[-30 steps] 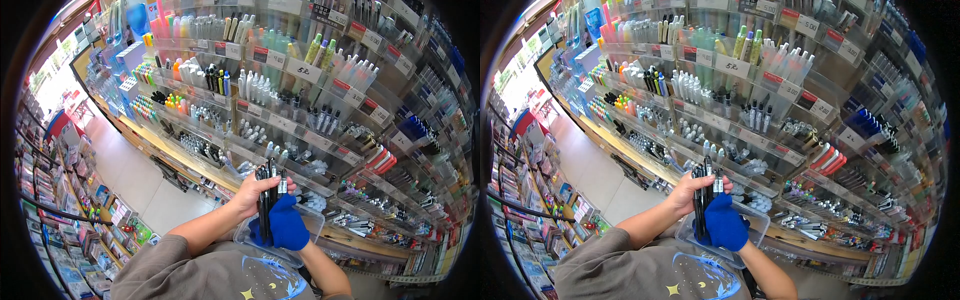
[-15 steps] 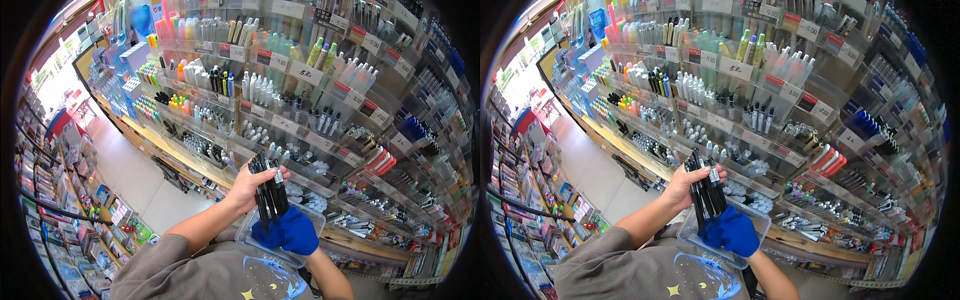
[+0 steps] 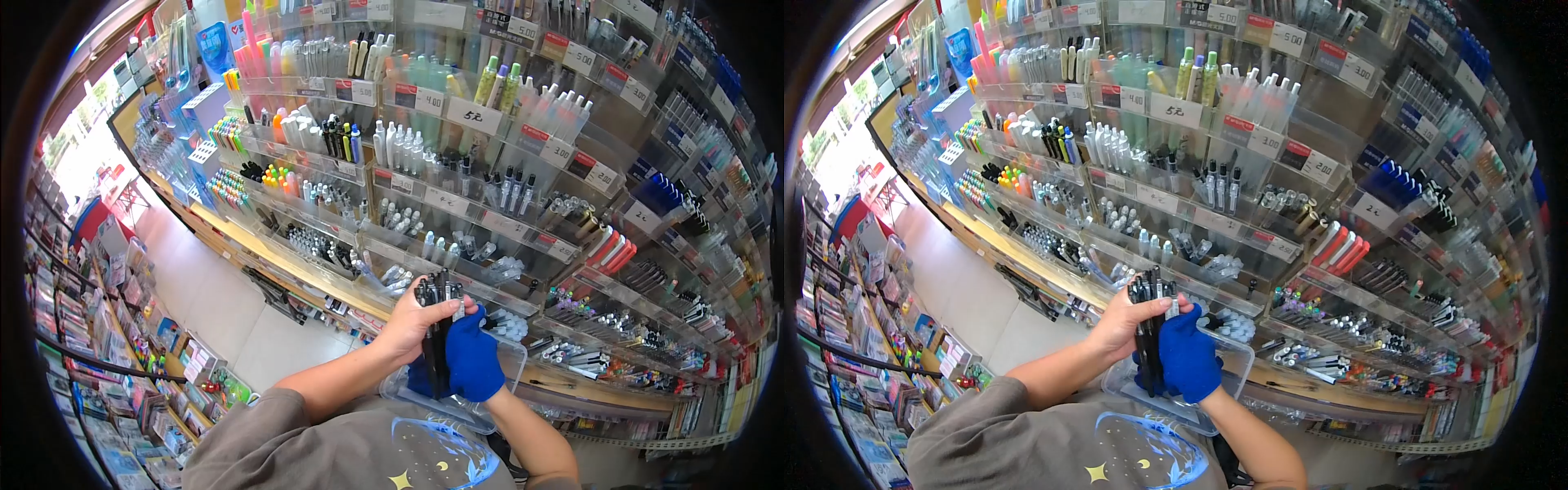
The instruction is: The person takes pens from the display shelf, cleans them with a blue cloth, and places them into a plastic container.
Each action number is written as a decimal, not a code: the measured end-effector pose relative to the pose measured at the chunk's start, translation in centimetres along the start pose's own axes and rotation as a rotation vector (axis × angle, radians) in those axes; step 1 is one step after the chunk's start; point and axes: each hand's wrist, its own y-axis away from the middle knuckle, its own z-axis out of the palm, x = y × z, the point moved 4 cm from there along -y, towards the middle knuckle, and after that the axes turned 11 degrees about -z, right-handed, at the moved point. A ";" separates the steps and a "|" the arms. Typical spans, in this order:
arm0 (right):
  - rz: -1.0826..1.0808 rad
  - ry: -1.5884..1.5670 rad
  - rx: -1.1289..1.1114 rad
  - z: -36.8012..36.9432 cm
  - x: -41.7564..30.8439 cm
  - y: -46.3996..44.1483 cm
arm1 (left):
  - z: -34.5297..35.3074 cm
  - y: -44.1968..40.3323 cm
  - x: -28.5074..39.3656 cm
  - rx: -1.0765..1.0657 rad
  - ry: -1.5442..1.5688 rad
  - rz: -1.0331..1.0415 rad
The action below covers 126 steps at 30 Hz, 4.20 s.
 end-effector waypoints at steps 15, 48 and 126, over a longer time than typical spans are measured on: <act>-0.140 0.342 -0.208 0.6 1.3 3.8 | -1.4 0.3 4.0 0.052 0.021 0.092; 0.026 -0.722 -0.400 1.3 -1.6 1.4 | -1.3 -0.1 5.0 0.111 0.080 0.106; 0.309 -0.826 -0.143 -0.8 3.9 1.2 | 0.6 4.8 -4.7 -0.392 -1.197 0.109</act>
